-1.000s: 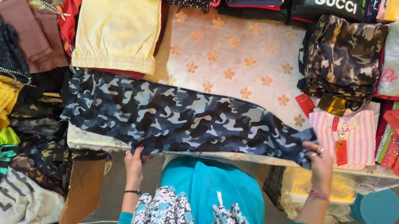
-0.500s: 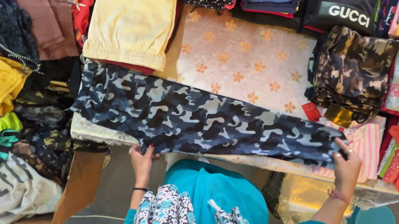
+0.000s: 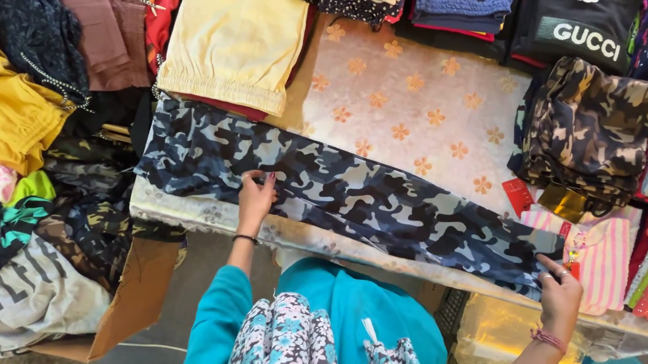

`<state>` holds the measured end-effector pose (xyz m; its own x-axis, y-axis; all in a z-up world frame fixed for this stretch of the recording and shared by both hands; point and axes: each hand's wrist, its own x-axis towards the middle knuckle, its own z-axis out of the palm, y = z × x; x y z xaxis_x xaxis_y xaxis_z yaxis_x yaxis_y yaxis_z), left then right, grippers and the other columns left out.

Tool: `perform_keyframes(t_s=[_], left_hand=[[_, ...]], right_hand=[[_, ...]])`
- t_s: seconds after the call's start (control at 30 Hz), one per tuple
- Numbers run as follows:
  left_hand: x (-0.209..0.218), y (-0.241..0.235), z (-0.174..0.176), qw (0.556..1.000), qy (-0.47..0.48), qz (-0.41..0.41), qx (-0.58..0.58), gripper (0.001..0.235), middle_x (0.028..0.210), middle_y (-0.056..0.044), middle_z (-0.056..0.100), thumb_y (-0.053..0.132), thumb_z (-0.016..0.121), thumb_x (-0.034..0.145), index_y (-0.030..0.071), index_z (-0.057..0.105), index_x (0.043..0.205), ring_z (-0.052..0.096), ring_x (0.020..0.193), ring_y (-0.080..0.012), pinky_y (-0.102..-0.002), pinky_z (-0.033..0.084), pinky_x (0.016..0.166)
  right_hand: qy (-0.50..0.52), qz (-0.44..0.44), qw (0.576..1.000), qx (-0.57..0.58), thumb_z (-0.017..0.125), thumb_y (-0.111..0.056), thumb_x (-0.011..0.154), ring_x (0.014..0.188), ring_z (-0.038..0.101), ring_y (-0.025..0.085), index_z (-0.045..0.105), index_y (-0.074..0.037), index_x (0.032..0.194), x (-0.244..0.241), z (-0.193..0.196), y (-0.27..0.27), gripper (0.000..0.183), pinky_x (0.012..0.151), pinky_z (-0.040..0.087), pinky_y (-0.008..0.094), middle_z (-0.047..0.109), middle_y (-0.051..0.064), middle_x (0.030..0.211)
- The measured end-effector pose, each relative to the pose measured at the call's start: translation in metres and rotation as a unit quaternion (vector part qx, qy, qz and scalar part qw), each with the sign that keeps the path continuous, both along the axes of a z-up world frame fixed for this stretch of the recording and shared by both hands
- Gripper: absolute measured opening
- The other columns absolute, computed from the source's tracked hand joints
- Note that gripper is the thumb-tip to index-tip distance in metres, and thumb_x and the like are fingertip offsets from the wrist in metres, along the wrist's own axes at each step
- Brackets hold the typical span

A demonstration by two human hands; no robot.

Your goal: The recorder folds various items of clothing including camouflage pants and t-shirts on a flat surface.

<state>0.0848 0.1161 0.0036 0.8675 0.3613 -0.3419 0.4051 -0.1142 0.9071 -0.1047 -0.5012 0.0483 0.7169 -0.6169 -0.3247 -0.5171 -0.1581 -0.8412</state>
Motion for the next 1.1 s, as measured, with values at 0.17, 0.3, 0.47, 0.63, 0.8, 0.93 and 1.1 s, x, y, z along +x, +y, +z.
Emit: perform_keyframes(t_s=[0.17,0.3,0.47,0.63,0.8,0.93,1.1], left_hand=[[-0.008,-0.002,-0.015,0.992,-0.048,-0.044,0.107,0.040,0.067,-0.009,0.063,0.021,0.072,0.092,0.005,0.047,0.119,0.067,0.058,-0.0193,-0.037,0.052,0.059],[-0.021,-0.010,-0.014,0.985,-0.074,-0.066,0.143,0.044,0.078,-0.007,0.063,0.020,0.078,0.087,0.001,0.047,0.112,0.065,0.066,-0.0205,-0.036,0.053,0.064],[-0.023,-0.013,-0.025,0.958,-0.097,-0.150,0.223,0.034,0.091,-0.008,0.058,0.023,0.085,0.083,0.004,0.061,0.097,0.064,0.072,-0.0217,-0.035,0.053,0.066],[-0.021,-0.006,-0.038,0.960,-0.102,-0.162,0.203,0.038,0.100,-0.010,0.057,0.026,0.085,0.081,0.002,0.064,0.101,0.060,0.079,-0.0208,-0.032,0.052,0.071],[-0.014,0.007,-0.055,0.962,-0.082,-0.196,0.170,0.040,0.100,-0.009,0.053,0.026,0.085,0.080,0.001,0.064,0.104,0.057,0.078,-0.0189,-0.030,0.052,0.070],[-0.013,0.008,-0.061,0.968,-0.071,-0.207,0.120,0.042,0.104,-0.007,0.051,0.027,0.084,0.083,0.000,0.062,0.107,0.056,0.078,-0.0145,-0.028,0.052,0.069],[-0.014,0.007,-0.061,0.976,-0.053,-0.193,0.089,0.039,0.102,-0.007,0.052,0.025,0.082,0.086,0.000,0.062,0.108,0.055,0.079,-0.0125,-0.027,0.050,0.070]], right_hand=[[-0.035,-0.038,0.998,-0.036,0.059,0.007,0.090,0.077,0.051,0.004,0.076,-0.004,0.129,-0.001,0.004,0.004,0.044,0.067,0.041,0.020,0.065,-0.001,0.101],[-0.076,0.004,0.986,-0.147,0.062,0.007,0.086,0.088,0.056,0.010,0.075,-0.006,0.129,0.011,0.022,0.022,0.047,0.078,0.046,0.025,0.065,0.003,0.106],[-0.075,0.098,0.955,-0.269,0.066,0.006,0.083,0.105,0.060,0.024,0.073,-0.007,0.129,0.036,0.051,0.064,0.048,0.097,0.047,0.036,0.062,0.015,0.112],[-0.069,0.033,0.953,-0.292,0.058,0.007,0.083,0.137,0.055,0.036,0.072,-0.007,0.129,0.034,0.036,0.059,0.050,0.114,0.040,0.038,0.060,0.026,0.142],[-0.090,0.060,0.956,-0.272,0.059,0.008,0.083,0.143,0.051,0.036,0.071,-0.007,0.129,0.033,0.037,0.071,0.049,0.116,0.039,0.040,0.053,0.027,0.151],[-0.091,0.133,0.944,-0.287,0.066,0.005,0.087,0.119,0.065,0.028,0.068,-0.011,0.135,0.063,0.084,0.166,0.050,0.105,0.050,0.038,0.070,0.012,0.126],[-0.168,0.264,0.936,-0.164,0.074,-0.006,0.085,0.105,0.067,0.025,0.065,-0.007,0.135,0.075,0.096,0.225,0.051,0.088,0.053,0.035,0.065,0.014,0.127]])
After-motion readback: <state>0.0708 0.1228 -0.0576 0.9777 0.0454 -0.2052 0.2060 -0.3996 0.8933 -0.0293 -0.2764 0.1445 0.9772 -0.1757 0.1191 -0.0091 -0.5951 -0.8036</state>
